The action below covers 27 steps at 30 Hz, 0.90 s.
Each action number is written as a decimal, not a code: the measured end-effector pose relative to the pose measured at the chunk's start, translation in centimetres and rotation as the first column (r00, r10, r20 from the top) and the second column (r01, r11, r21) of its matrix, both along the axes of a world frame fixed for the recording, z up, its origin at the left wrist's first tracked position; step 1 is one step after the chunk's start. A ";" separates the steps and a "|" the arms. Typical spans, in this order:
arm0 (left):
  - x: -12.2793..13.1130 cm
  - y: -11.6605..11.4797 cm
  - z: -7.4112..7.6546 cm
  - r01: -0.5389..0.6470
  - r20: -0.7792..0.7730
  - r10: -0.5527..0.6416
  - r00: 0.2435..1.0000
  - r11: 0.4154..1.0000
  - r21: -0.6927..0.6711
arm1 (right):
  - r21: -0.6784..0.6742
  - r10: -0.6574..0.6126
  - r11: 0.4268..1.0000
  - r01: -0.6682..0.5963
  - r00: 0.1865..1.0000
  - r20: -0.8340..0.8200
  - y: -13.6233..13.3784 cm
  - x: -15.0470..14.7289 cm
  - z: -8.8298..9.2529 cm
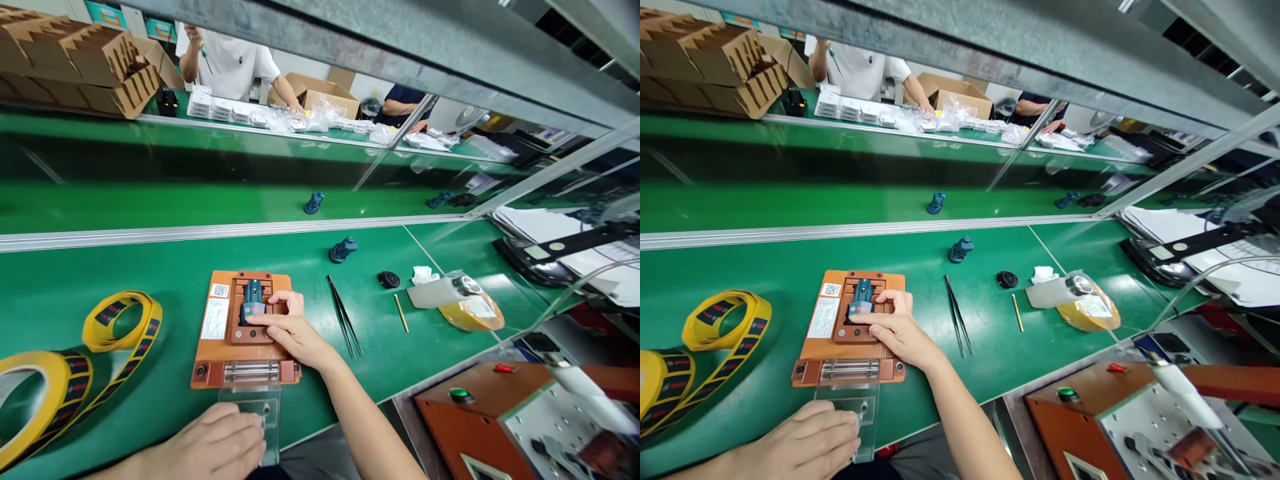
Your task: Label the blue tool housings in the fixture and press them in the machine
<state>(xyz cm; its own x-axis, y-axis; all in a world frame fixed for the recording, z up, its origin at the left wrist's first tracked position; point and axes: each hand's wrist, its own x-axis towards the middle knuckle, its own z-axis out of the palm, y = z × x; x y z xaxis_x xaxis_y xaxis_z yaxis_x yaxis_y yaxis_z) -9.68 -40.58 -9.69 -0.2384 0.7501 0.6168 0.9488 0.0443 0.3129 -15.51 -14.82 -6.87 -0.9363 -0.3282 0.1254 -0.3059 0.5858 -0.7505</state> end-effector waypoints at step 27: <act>-10.2 7.9 13.5 -0.380 0.944 -0.306 0.123 0.864 0.330 | -0.444 -0.358 0.839 0.314 0.934 -0.016 -2.8 4.4 9.6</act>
<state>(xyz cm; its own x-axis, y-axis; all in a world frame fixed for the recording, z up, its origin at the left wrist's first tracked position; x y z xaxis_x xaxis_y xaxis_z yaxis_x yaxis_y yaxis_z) -19.88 -32.65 3.86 -0.8799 0.4748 0.0166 -0.1865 -0.3774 0.9071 -11.14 -17.59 2.71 -0.9556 0.1108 0.2732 -0.2311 0.2935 -0.9276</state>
